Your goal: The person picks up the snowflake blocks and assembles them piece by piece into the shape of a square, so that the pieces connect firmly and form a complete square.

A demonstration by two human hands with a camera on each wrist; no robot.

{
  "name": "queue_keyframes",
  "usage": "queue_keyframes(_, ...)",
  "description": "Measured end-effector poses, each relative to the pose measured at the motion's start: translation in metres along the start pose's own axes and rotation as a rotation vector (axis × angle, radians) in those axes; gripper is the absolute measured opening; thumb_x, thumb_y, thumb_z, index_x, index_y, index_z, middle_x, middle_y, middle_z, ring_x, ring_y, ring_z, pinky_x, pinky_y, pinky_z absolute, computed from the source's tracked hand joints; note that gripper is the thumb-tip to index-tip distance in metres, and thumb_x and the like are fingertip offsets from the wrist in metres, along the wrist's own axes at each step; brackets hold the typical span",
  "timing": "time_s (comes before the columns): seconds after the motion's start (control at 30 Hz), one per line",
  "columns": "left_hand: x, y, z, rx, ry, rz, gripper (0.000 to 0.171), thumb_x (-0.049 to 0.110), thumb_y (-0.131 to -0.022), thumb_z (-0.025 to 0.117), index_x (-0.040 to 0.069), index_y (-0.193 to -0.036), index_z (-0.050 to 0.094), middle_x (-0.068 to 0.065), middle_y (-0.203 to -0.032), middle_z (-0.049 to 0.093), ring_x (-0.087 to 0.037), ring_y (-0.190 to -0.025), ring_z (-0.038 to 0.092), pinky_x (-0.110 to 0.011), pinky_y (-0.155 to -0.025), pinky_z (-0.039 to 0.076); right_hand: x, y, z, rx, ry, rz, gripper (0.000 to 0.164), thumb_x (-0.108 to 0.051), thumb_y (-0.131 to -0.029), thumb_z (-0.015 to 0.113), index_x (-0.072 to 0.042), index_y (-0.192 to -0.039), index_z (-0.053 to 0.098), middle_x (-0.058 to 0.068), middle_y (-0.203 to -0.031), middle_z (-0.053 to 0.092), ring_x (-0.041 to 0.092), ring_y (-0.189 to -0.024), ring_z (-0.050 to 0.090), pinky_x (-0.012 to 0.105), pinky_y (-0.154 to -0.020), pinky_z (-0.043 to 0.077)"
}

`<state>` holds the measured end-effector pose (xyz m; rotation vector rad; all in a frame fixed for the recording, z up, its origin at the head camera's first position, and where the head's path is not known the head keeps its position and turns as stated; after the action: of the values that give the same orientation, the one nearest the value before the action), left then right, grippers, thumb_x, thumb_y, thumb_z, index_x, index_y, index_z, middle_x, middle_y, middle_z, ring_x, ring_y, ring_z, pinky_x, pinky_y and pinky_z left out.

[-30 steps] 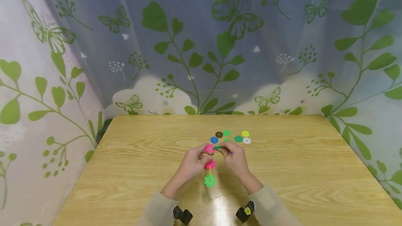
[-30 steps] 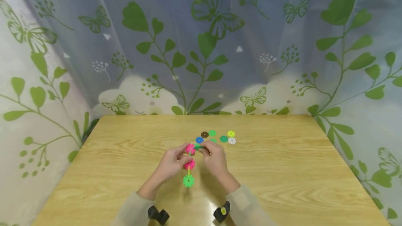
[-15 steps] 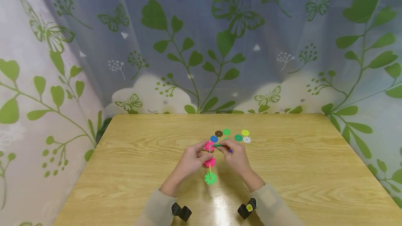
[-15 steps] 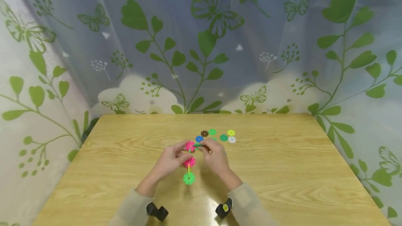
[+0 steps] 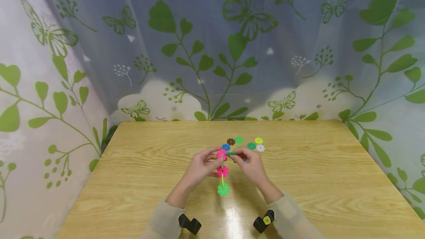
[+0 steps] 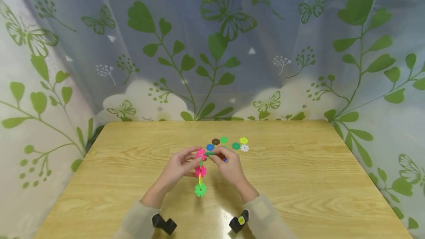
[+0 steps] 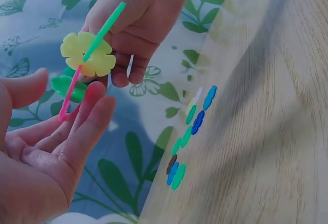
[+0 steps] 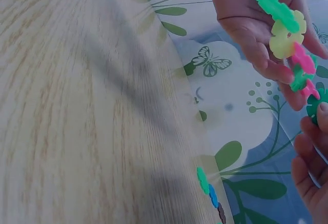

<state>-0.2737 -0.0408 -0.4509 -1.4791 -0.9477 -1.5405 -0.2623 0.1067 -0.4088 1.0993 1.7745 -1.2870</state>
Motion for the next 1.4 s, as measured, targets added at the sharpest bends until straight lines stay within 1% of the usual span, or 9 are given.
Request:
queue_keyframes(0.2, -0.005, -0.002, -0.002, 0.040, 0.025, -0.006, 0.047, 0.034, -0.093, 0.057, 0.010, -0.132, 0.050, -0.017, -0.103, 0.063, -0.023, -0.081, 0.063, -0.044, -0.073, 0.057, 0.007, 0.001, 0.002, 0.001, -0.067, 0.007, 0.004, 0.008, -0.084, 0.062, 0.009, -0.087, 0.063, 0.020, -0.081, 0.062, 0.033, -0.072, 0.060, 0.025, -0.062, 0.054)
queue_keyframes(0.4, -0.010, -0.005, -0.002, 0.099, 0.054, -0.032, 0.045, 0.040, -0.092, 0.056, 0.011, -0.127, 0.055, -0.016, -0.100, 0.064, -0.024, -0.081, 0.063, -0.044, -0.072, 0.057, 0.006, 0.004, 0.004, -0.011, -0.076, -0.043, 0.003, 0.005, -0.084, 0.064, 0.006, -0.087, 0.065, 0.018, -0.086, 0.063, 0.018, -0.076, 0.059, 0.020, -0.064, 0.051)
queue_keyframes(0.57, -0.010, -0.007, 0.002, 0.118, 0.099, -0.029, 0.043, 0.035, -0.094, 0.055, 0.002, -0.121, 0.056, -0.011, -0.096, 0.066, -0.028, -0.079, 0.066, -0.040, -0.067, 0.059, 0.003, 0.005, 0.005, 0.001, -0.071, -0.093, 0.004, 0.007, -0.083, 0.065, 0.006, -0.086, 0.065, 0.022, -0.092, 0.061, 0.015, -0.083, 0.058, 0.021, -0.071, 0.052)
queue_keyframes(0.67, -0.010, -0.007, 0.003, 0.142, 0.118, -0.017, 0.039, 0.029, -0.094, 0.056, -0.004, -0.115, 0.057, -0.009, -0.090, 0.066, -0.029, -0.076, 0.067, -0.038, -0.064, 0.059, 0.002, 0.005, 0.005, 0.009, -0.063, -0.089, 0.004, 0.008, -0.082, 0.065, 0.008, -0.086, 0.065, 0.024, -0.094, 0.060, 0.014, -0.086, 0.058, 0.021, -0.073, 0.053)
queue_keyframes(0.8, -0.011, -0.007, 0.004, 0.163, 0.133, -0.009, 0.030, 0.022, -0.095, 0.056, -0.006, -0.105, 0.057, -0.007, -0.084, 0.065, -0.026, -0.072, 0.068, -0.035, -0.061, 0.059, 0.002, 0.006, 0.004, 0.011, -0.041, -0.081, 0.005, 0.008, -0.081, 0.065, 0.007, -0.086, 0.065, 0.022, -0.095, 0.061, 0.016, -0.086, 0.057, 0.021, -0.071, 0.052)
queue_keyframes(0.97, -0.012, -0.005, 0.005, 0.171, 0.119, -0.007, 0.033, 0.025, -0.095, 0.055, -0.005, -0.107, 0.056, -0.012, -0.089, 0.062, -0.022, -0.074, 0.067, -0.031, -0.060, 0.059, 0.001, 0.007, 0.004, 0.002, -0.021, -0.085, 0.007, 0.009, -0.082, 0.065, 0.004, -0.087, 0.066, 0.022, -0.097, 0.061, 0.018, -0.086, 0.055, 0.022, -0.069, 0.051)
queue_keyframes(1.2, -0.012, -0.005, 0.004, 0.208, 0.059, 0.092, 0.038, 0.033, -0.094, 0.055, -0.001, -0.110, 0.058, -0.010, -0.095, 0.064, -0.025, -0.077, 0.067, -0.028, -0.057, 0.058, -0.001, 0.007, 0.004, -0.023, 0.001, -0.075, 0.006, 0.006, -0.083, 0.064, 0.004, -0.089, 0.066, 0.022, -0.101, 0.060, 0.022, -0.088, 0.055, 0.026, -0.069, 0.052)
queue_keyframes(1.3, -0.012, -0.005, 0.004, 0.223, 0.087, 0.117, 0.037, 0.031, -0.095, 0.054, -0.002, -0.111, 0.059, -0.013, -0.101, 0.064, -0.033, -0.079, 0.066, -0.028, -0.058, 0.058, 0.000, 0.007, 0.003, -0.034, 0.010, -0.072, 0.007, 0.005, -0.083, 0.065, 0.005, -0.091, 0.066, 0.022, -0.102, 0.060, 0.023, -0.086, 0.055, 0.028, -0.069, 0.053)
queue_keyframes(1.4, -0.011, -0.004, 0.002, 0.249, 0.125, 0.115, 0.038, 0.030, -0.095, 0.054, -0.002, -0.113, 0.059, -0.017, -0.107, 0.064, -0.035, -0.079, 0.066, -0.026, -0.058, 0.058, 0.004, 0.008, -0.002, -0.036, 0.028, -0.058, 0.010, 0.003, -0.084, 0.065, 0.005, -0.094, 0.064, 0.018, -0.102, 0.059, 0.019, -0.084, 0.055, 0.029, -0.070, 0.053)
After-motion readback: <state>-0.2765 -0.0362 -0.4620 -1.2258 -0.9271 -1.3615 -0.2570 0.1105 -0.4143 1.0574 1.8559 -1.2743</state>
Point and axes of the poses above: each hand's wrist, its own y-axis away from the middle knuckle, its own z-axis out of the palm, x = y × z, the point moved 7 cm from there along -y, towards the middle knuckle
